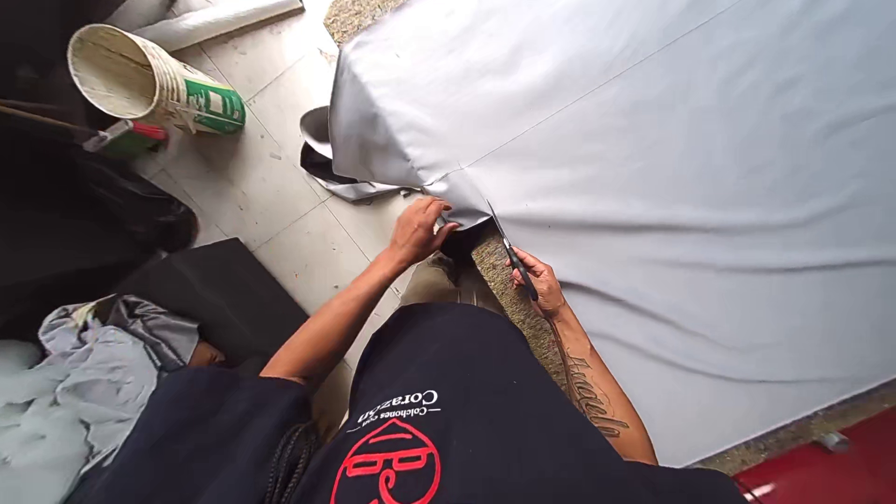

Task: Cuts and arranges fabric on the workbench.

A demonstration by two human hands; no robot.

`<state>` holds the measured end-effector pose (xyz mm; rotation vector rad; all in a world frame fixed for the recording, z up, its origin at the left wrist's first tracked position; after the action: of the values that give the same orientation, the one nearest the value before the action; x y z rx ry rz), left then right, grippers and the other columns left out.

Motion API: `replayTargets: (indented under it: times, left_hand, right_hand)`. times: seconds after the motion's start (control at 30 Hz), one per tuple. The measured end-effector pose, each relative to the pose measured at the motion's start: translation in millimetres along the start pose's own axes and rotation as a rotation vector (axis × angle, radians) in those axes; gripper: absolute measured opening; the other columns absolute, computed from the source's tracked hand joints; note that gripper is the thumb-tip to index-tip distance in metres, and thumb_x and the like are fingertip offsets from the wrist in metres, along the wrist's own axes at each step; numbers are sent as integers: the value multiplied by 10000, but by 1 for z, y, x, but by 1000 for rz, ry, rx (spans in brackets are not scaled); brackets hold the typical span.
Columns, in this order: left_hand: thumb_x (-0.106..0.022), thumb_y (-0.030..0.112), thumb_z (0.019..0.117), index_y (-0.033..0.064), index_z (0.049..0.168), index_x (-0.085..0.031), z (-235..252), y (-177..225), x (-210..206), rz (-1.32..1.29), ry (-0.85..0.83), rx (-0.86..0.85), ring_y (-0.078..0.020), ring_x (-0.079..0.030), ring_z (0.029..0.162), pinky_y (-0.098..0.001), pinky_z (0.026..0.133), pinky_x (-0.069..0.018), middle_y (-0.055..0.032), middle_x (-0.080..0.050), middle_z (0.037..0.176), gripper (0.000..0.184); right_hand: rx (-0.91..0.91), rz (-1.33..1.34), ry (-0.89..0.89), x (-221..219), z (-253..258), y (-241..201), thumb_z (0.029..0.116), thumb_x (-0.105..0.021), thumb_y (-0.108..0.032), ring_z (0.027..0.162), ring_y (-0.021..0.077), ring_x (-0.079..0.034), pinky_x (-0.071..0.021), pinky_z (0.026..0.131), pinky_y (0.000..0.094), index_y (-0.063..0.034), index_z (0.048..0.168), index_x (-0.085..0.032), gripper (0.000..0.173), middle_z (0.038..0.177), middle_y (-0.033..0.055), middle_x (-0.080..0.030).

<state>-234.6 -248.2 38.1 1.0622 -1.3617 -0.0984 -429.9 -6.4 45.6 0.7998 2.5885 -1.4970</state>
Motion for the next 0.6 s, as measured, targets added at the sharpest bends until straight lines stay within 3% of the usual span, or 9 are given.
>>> replayTargets:
  times: [0.07,0.17,0.33,0.6]
  left_hand:
    - [-629,429,1000,21,1211,-681,9,37,-49,-30,-76,17,-355,-682,1107,-527,946,-554,-177,-708,1169,463]
    - [-579,317,1027,-4,1003,-710,11,47,-79,-35,-4,60,-371,-723,936,-534,804,-587,-183,-725,953,348]
    - [-570,267,1030,20,925,-724,5,38,-76,-155,0,4,-314,-738,875,-509,765,-592,-147,-736,897,310]
    - [-611,247,1003,5,862,-710,6,37,-77,-206,-50,18,-316,-725,805,-525,725,-574,-149,-708,817,297]
  right_hand:
    - [-13,-24,-3,1,4,-4,969,-603,-130,796,70,-629,-547,673,218,71,1413,-521,494,1154,56,-674]
    - [-31,-28,2,0,6,-5,971,-598,-122,781,68,-624,-542,664,216,80,1409,-519,488,1148,60,-674]
    - [-27,-53,-4,-4,21,-4,978,-579,-84,777,64,-616,-539,680,219,83,1419,-518,475,1153,70,-676]
    - [-38,-17,-30,-2,28,-7,959,-606,-25,742,67,-629,-554,651,224,89,1407,-536,468,1134,75,-696]
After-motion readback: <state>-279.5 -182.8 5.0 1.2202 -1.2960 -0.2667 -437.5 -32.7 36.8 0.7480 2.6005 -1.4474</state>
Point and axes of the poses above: each hand's wrist, its own z-axis towards the middle knuckle, its own x-axis out of the back of the hand, y = z × x, the point moved 2 cm from there along z, towards the middle knuckle
